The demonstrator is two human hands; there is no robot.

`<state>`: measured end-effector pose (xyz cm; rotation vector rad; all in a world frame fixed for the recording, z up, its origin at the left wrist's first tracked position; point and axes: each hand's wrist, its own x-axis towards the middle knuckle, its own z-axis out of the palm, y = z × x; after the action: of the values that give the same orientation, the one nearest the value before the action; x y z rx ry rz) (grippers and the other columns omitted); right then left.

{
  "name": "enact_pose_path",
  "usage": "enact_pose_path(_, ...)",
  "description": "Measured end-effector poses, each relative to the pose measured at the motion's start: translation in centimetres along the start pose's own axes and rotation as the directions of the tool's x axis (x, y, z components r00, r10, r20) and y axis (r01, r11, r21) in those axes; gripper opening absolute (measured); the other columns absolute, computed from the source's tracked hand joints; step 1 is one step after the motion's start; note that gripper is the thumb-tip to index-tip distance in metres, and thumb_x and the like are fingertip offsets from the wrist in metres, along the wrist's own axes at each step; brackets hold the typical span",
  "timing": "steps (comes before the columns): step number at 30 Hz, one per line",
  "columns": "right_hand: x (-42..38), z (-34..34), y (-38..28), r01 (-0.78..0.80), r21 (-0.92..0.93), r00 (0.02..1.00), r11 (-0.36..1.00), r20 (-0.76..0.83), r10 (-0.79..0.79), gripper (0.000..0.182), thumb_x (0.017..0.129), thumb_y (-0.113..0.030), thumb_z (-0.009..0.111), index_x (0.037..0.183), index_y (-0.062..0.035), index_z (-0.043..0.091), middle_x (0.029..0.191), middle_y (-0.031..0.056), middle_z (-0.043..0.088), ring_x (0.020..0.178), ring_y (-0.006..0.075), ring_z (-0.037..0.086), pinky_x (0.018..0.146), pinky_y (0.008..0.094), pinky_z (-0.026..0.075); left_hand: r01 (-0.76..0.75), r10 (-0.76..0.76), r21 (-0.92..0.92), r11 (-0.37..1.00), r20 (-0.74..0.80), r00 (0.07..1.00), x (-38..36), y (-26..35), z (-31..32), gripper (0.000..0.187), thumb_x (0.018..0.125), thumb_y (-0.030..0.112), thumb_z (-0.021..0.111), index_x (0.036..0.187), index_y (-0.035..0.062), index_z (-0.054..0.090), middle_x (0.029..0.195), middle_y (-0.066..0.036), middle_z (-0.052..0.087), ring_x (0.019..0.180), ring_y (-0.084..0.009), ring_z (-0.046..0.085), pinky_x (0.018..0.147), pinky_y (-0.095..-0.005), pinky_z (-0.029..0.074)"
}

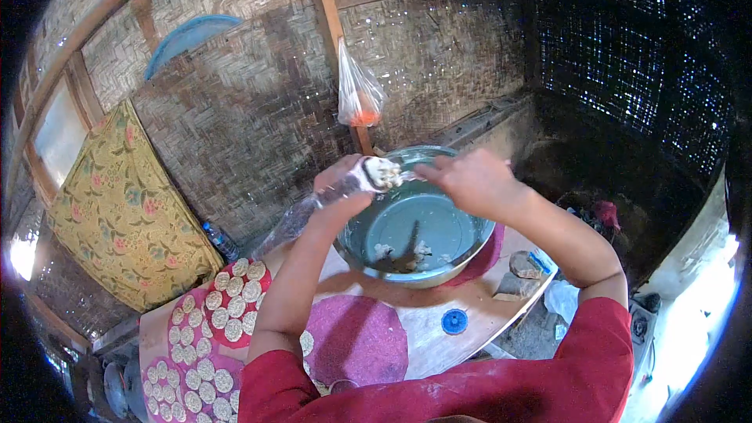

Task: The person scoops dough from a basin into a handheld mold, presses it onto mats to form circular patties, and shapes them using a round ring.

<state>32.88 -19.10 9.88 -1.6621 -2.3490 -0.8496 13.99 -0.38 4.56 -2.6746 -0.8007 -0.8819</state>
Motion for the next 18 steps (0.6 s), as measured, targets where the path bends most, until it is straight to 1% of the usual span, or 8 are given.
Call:
enact_pose_path(2, -1.3, -1.7, 1.3, -0.122, 0.028, 0.992, 0.992, -0.025, 0.123, 0.037, 0.077, -0.011, 0.051, 0.113, -0.0129, 0.058, 0.085, 0.0116, 0.065, 0.068, 0.0267, 0.065, 0.057, 0.0387, 0.052, 0.138, -0.136, -0.030, 0.990, 0.062, 0.989, -0.1, -2.4, 0.1, 0.035, 0.079, 0.042, 0.057, 0.102, 0.0168, 0.063, 0.099, -0.006, 0.064, 0.089, -0.0271, 0.061, 0.075, -0.0381, 0.049)
enact_pose_path(3, -1.2, -1.7, 2.0, -0.116, 0.024, 0.993, 0.993, -0.033, 0.117, 0.037, 0.077, -0.011, 0.051, 0.113, -0.0129, 0.058, 0.085, 0.0116, 0.065, 0.068, 0.0267, 0.065, 0.057, 0.0387, 0.052, 0.093, -0.095, 0.097, 0.991, 0.016, 0.995, -0.2, -3.3, -0.3, 0.037, 0.083, 0.042, 0.052, 0.108, 0.0167, 0.062, 0.104, -0.006, 0.064, 0.094, -0.0255, 0.060, 0.081, -0.0366, 0.048)
enact_pose_path(5, -1.1, -1.6, 2.8, -0.239, -0.048, 0.971, 0.970, -0.039, 0.238, 0.038, 0.077, -0.011, 0.050, 0.115, -0.0135, 0.057, 0.085, 0.0104, 0.065, 0.069, 0.0256, 0.065, 0.058, 0.0380, 0.052, 0.116, -0.115, 0.058, 0.992, -0.028, 0.993, -0.2, -3.5, 0.0, 0.036, 0.084, 0.042, 0.051, 0.107, 0.0165, 0.062, 0.104, -0.005, 0.064, 0.095, -0.0245, 0.060, 0.082, -0.0360, 0.047)
enact_pose_path(8, -0.4, -1.7, 1.7, -0.147, -0.051, 0.987, 0.988, -0.071, 0.143, 0.037, 0.076, -0.013, 0.053, 0.111, -0.0170, 0.061, 0.081, 0.0061, 0.063, 0.069, 0.0242, 0.064, 0.057, 0.0367, 0.051, 0.196, -0.203, -0.130, 0.972, -0.040, 0.978, -0.2, -2.2, -0.1, 0.036, 0.084, 0.043, 0.050, 0.105, 0.0171, 0.063, 0.103, -0.003, 0.064, 0.099, -0.0231, 0.058, 0.087, -0.0347, 0.045)
enact_pose_path(9, -0.1, -1.9, 1.5, -0.145, -0.054, 0.987, 0.988, -0.071, 0.141, 0.037, 0.076, -0.013, 0.053, 0.111, -0.0170, 0.061, 0.081, 0.0061, 0.063, 0.069, 0.0242, 0.064, 0.057, 0.0367, 0.051, -0.002, 0.001, -0.003, 1.000, -0.144, 0.990, -0.9, -1.4, -1.1, 0.031, 0.082, 0.042, 0.054, 0.098, 0.0174, 0.064, 0.096, -0.006, 0.064, 0.091, -0.0235, 0.060, 0.080, -0.0353, 0.047)
enact_pose_path(11, 0.4, -2.3, 1.2, -0.081, -0.011, 0.996, 0.997, -0.035, 0.080, 0.037, 0.076, -0.013, 0.053, 0.113, -0.0172, 0.060, 0.082, 0.0064, 0.063, 0.070, 0.0242, 0.065, 0.057, 0.0374, 0.051, -0.138, 0.154, 0.116, 0.984, -0.150, 0.977, -0.2, 0.5, -1.5, 0.023, 0.080, 0.039, 0.055, 0.092, 0.0212, 0.064, 0.088, -0.006, 0.064, 0.080, -0.0224, 0.062, 0.072, -0.0364, 0.050)
enact_pose_path(16, 1.2, 0.0, -0.7, 0.068, -0.021, 0.997, 0.997, 0.036, -0.068, 0.040, 0.076, -0.012, 0.053, 0.115, -0.0169, 0.058, 0.082, 0.0076, 0.062, 0.072, 0.0242, 0.064, 0.058, 0.0364, 0.051, -0.225, 0.225, 0.024, 0.974, -0.186, 0.956, -0.9, 0.7, 2.0, 0.016, 0.077, 0.031, 0.057, 0.081, 0.0165, 0.062, 0.078, -0.006, 0.062, 0.071, -0.0241, 0.061, 0.062, -0.0384, 0.049)
enact_pose_path(18, 0.3, 0.5, -0.7, 0.074, -0.009, 0.991, 0.997, -0.108, -0.075, 0.024, 0.078, -0.012, 0.052, 0.100, -0.0098, 0.061, 0.075, 0.0101, 0.063, 0.067, 0.0247, 0.065, 0.056, 0.0371, 0.051, -0.202, 0.205, 0.035, 0.979, -0.185, 0.961, -1.4, -1.9, 3.0, 0.016, 0.076, 0.029, 0.059, 0.079, 0.0144, 0.061, 0.076, -0.007, 0.060, 0.071, -0.0252, 0.060, 0.061, -0.0384, 0.049)
